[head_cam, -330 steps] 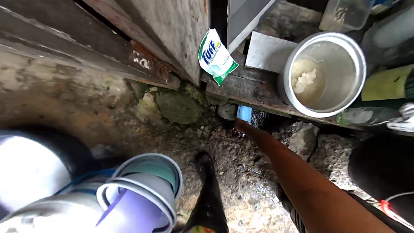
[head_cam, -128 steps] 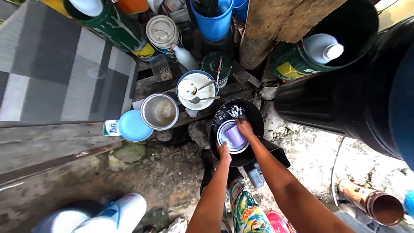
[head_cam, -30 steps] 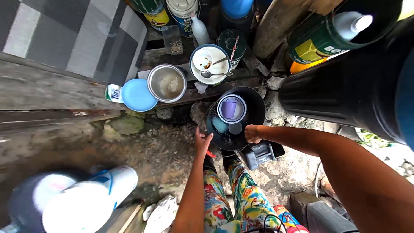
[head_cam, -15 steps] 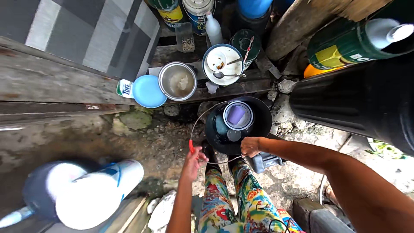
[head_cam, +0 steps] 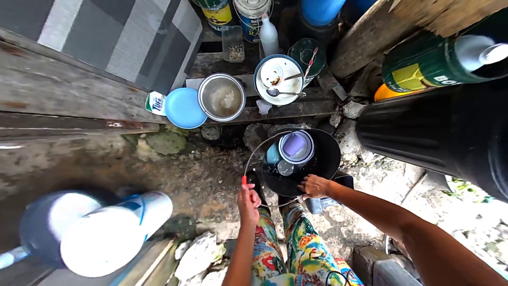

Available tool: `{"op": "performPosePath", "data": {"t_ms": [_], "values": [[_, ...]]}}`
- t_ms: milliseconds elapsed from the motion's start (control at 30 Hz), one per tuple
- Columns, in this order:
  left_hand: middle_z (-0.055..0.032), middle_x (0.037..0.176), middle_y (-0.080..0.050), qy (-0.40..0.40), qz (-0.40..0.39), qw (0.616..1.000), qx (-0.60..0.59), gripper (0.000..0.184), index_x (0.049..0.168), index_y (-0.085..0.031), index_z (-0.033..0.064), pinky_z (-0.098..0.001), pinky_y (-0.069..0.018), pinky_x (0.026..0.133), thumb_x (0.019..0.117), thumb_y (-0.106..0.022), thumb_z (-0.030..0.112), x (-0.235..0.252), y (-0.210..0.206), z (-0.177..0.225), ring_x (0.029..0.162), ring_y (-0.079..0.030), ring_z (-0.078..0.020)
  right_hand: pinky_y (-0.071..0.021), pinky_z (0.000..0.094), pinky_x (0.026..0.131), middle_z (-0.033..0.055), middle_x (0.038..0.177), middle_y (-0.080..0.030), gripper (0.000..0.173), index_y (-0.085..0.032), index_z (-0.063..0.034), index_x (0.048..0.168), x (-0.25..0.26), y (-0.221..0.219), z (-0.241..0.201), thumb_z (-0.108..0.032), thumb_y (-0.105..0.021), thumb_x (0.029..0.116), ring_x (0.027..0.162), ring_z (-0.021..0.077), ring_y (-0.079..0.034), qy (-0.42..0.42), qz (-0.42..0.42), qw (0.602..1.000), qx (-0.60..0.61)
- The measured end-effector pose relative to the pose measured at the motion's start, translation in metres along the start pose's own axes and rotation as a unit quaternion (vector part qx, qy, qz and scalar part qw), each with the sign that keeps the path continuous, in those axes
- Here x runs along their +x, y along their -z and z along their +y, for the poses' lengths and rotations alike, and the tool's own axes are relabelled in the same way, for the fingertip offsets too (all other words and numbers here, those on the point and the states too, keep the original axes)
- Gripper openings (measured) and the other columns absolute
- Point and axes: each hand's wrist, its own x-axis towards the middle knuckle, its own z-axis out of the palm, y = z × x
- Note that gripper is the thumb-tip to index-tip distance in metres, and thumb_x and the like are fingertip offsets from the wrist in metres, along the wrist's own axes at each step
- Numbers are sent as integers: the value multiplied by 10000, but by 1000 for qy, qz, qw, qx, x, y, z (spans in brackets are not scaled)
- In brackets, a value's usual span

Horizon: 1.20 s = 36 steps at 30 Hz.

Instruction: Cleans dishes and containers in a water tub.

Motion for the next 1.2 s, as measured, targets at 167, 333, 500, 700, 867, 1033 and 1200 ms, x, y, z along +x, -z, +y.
{"op": "performPosePath", "data": {"t_ms": [167, 333, 500, 700, 867, 1033, 1200], "values": [[96, 507, -429, -8, 22, 1000, -7, 393, 1051, -564, 54, -146, -387, 399, 1143, -234, 247, -4, -10, 10, 384, -398, 4, -316, 709, 1122, 311, 1363, -586, 723, -467, -20, 1523, -50, -13, 39, -108, -785, 880, 1304, 516, -525, -61, 114, 992, 16], [93, 530, -414, -2, 64, 998, 27, 390, 1084, -558, 44, -150, -356, 394, 1148, -250, 274, 15, -8, 23, 392, -371, 2, -188, 669, 1231, 306, 1185, -680, 283, -674, 113, 1158, -78, 7, 85, 143, -468, 967, 1236, 488, -596, -51, 146, 984, -89], [61, 570, -408, 34, 92, 992, 75, 436, 1156, -563, 36, -155, -319, 403, 1146, -270, 358, 63, 11, 28, 405, -343, -18, -493, 585, 1001, 274, 1038, -706, 213, -676, 93, 1061, -70, 38, 79, 115, -489, 962, 1087, 452, -670, 13, 133, 980, -145], [10, 640, -489, 72, 150, 978, 123, 455, 1261, -571, 54, -180, -319, 422, 1139, -302, 400, 121, 49, 0, 442, -387, -48, -528, 553, 926, 270, 966, -697, 193, -655, 100, 1046, -56, 74, 45, 127, -484, 960, 1008, 441, -687, 90, 99, 971, -200], [-230, 1397, -570, 4, 155, 944, 292, 471, 1504, -474, 36, -498, -488, 957, 1138, -348, 306, 151, 60, 2, 1169, -594, -325, -520, 572, 911, 281, 961, -687, 188, -646, 108, 1050, -36, 98, 11, 117, -475, 971, 995, 456, -681, 104, 41, 974, -197], [-248, 1667, -250, -204, 30, 870, 448, 566, 1604, -304, 12, -573, -238, 1247, 1113, -391, 280, 165, 37, 0, 1544, -254, -412, -554, 570, 825, 259, 881, -691, 135, -663, 87, 987, 1, 97, -18, 96, -534, 949, 903, 441, -703, 139, 81, 973, -166], [-262, 1507, -509, -184, 76, 862, 467, 496, 1569, -393, 28, -560, -402, 1149, 1076, -370, -12, 206, 76, -4, 1360, -534, -439, -564, 552, 775, 256, 861, -690, 120, -659, 92, 975, 52, 106, -57, 69, -542, 957, 872, 431, -710, 151, 93, 974, -143]]}}
